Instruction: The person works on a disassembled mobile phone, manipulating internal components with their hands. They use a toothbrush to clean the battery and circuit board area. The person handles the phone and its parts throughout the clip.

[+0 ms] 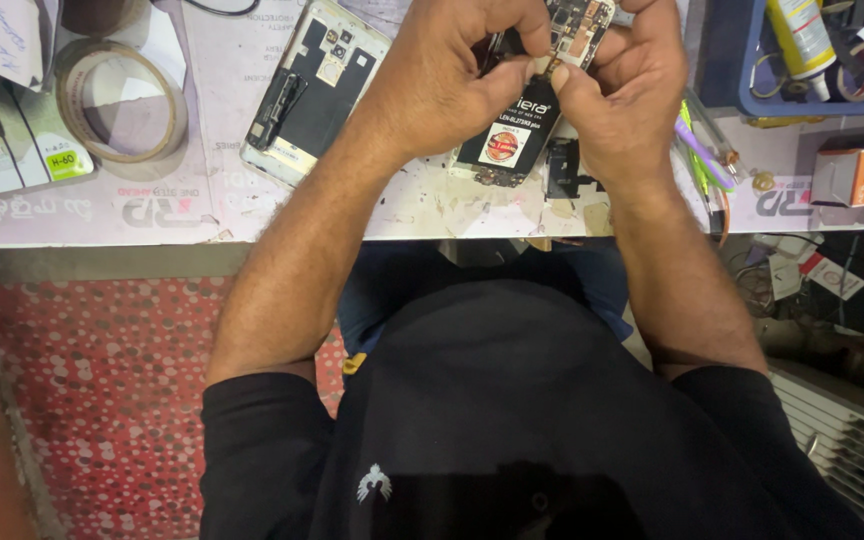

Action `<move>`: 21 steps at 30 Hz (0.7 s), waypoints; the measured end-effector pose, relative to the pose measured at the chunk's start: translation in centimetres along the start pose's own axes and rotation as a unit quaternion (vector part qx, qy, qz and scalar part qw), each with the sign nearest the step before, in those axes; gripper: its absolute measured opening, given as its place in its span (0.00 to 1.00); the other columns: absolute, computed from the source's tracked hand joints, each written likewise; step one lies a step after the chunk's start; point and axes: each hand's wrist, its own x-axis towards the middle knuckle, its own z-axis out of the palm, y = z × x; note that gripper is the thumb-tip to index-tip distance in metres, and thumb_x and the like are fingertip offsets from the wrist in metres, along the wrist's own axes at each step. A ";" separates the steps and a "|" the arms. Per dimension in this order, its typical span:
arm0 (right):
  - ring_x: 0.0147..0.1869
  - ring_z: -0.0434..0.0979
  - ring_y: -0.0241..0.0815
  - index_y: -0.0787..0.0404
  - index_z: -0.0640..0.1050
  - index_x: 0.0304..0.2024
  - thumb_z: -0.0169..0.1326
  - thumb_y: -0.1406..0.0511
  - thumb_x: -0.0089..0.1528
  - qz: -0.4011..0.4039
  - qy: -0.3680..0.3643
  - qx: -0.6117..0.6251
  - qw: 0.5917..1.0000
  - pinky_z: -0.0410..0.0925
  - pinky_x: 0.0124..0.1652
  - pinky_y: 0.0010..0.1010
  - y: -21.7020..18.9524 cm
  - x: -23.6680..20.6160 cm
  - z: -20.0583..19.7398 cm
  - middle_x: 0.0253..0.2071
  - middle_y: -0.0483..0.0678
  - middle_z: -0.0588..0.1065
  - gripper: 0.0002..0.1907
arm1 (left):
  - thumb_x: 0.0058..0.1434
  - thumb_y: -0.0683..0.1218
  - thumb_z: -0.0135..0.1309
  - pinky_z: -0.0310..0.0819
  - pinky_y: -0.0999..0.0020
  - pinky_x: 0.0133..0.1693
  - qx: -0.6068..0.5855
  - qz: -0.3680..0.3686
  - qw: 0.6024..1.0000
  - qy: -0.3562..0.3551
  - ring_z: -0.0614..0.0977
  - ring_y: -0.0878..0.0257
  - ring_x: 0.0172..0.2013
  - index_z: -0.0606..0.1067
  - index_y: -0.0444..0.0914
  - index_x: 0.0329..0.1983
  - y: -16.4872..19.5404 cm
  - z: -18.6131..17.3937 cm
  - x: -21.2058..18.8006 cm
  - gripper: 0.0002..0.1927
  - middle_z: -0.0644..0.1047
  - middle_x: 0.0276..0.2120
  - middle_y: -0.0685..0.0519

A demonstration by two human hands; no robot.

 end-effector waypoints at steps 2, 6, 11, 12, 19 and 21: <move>0.46 0.81 0.36 0.68 0.59 0.65 0.54 0.78 0.64 0.004 0.008 0.000 1.000 0.73 0.48 0.22 -0.1 0.0 0.1 0.47 0.54 0.80 0.30 | 0.64 0.32 0.59 0.63 0.74 0.29 0.000 -0.001 1.000 0.004 0.73 0.72 0.27 0.76 0.38 0.39 0.1 0.1 0.0 0.08 0.73 0.27 0.59; 0.47 0.82 0.38 0.68 0.57 0.69 0.55 0.79 0.69 -0.025 -0.009 -0.003 1.000 0.73 0.47 0.24 0.1 -0.1 0.0 0.48 0.56 0.80 0.30 | 0.63 0.32 0.60 0.66 0.70 0.32 0.044 0.023 0.999 0.019 0.75 0.68 0.30 0.75 0.38 0.39 0.2 0.2 0.1 0.08 0.74 0.30 0.57; 0.46 0.82 0.37 0.67 0.54 0.68 0.55 0.78 0.65 0.007 0.023 -0.001 1.000 0.74 0.47 0.22 0.0 0.0 0.2 0.48 0.55 0.80 0.34 | 0.61 0.33 0.59 0.71 0.64 0.41 0.074 0.088 0.993 0.030 0.79 0.61 0.39 0.75 0.38 0.41 0.0 0.3 0.0 0.10 0.76 0.37 0.55; 0.45 0.82 0.37 0.67 0.53 0.68 0.55 0.78 0.65 0.010 0.027 -0.003 1.000 0.74 0.46 0.22 -0.2 0.0 0.3 0.47 0.55 0.80 0.34 | 0.61 0.33 0.60 0.70 0.64 0.41 0.072 0.083 0.994 0.029 0.79 0.61 0.39 0.75 0.38 0.41 0.0 0.4 -0.1 0.09 0.76 0.36 0.55; 0.46 0.82 0.37 0.67 0.51 0.67 0.56 0.76 0.65 0.012 0.028 -0.012 0.999 0.74 0.44 0.22 -1.0 0.0 0.9 0.45 0.55 0.80 0.35 | 0.63 0.33 0.59 0.69 0.63 0.39 0.084 0.068 0.994 0.020 0.78 0.62 0.37 0.75 0.38 0.41 -0.2 0.4 -0.1 0.09 0.75 0.35 0.56; 0.46 0.82 0.37 0.67 0.51 0.68 0.56 0.77 0.65 0.018 0.030 0.002 0.999 0.74 0.45 0.22 -0.9 0.1 0.9 0.45 0.55 0.80 0.36 | 0.61 0.33 0.59 0.69 0.63 0.41 0.086 0.084 0.992 0.023 0.78 0.61 0.38 0.74 0.38 0.41 -0.2 0.3 -0.1 0.09 0.75 0.35 0.55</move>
